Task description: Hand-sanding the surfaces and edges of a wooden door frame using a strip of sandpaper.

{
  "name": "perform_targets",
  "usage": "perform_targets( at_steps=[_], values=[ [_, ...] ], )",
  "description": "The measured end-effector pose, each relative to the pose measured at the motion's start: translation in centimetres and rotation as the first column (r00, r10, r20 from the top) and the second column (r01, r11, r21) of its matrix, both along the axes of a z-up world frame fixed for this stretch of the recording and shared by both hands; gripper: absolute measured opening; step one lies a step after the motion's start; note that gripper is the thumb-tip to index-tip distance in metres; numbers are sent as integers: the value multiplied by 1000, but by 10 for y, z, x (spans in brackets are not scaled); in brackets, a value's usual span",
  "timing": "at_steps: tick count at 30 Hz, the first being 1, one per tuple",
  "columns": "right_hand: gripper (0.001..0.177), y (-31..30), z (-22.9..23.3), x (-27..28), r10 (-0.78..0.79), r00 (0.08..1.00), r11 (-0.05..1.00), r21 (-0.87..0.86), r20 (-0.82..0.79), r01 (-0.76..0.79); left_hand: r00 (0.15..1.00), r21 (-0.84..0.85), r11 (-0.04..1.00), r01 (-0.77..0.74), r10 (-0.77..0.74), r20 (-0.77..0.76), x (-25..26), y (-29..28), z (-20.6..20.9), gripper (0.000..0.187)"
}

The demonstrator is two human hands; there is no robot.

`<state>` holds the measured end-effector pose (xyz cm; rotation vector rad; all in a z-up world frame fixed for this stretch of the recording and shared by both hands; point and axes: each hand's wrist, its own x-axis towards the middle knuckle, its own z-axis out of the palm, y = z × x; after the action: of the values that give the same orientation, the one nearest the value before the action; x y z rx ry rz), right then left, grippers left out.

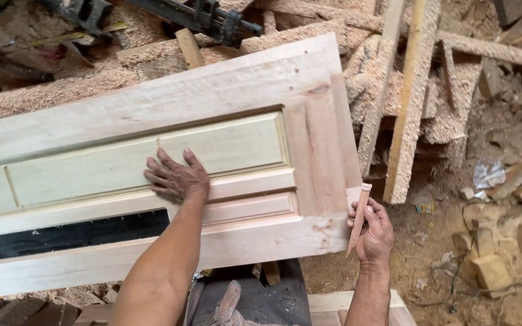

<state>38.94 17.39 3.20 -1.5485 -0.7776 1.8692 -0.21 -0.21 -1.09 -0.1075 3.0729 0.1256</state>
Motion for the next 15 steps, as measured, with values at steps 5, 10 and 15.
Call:
perform_targets(
  at_steps=[5,10,15],
  values=[
    [20,36,24,-63,87,996,995,47,18,-88,1000,7,1000,-3,3,-3,1,0,-1,66],
    [19,60,32,-112,155,987,983,89,48,-159,1000,44,999,17,-16,-25,1,2,3,67],
    [17,78,19,-146,137,985,987,72,104,-144,997,61,997,46,-42,-57,2,2,8,67]
  ],
)
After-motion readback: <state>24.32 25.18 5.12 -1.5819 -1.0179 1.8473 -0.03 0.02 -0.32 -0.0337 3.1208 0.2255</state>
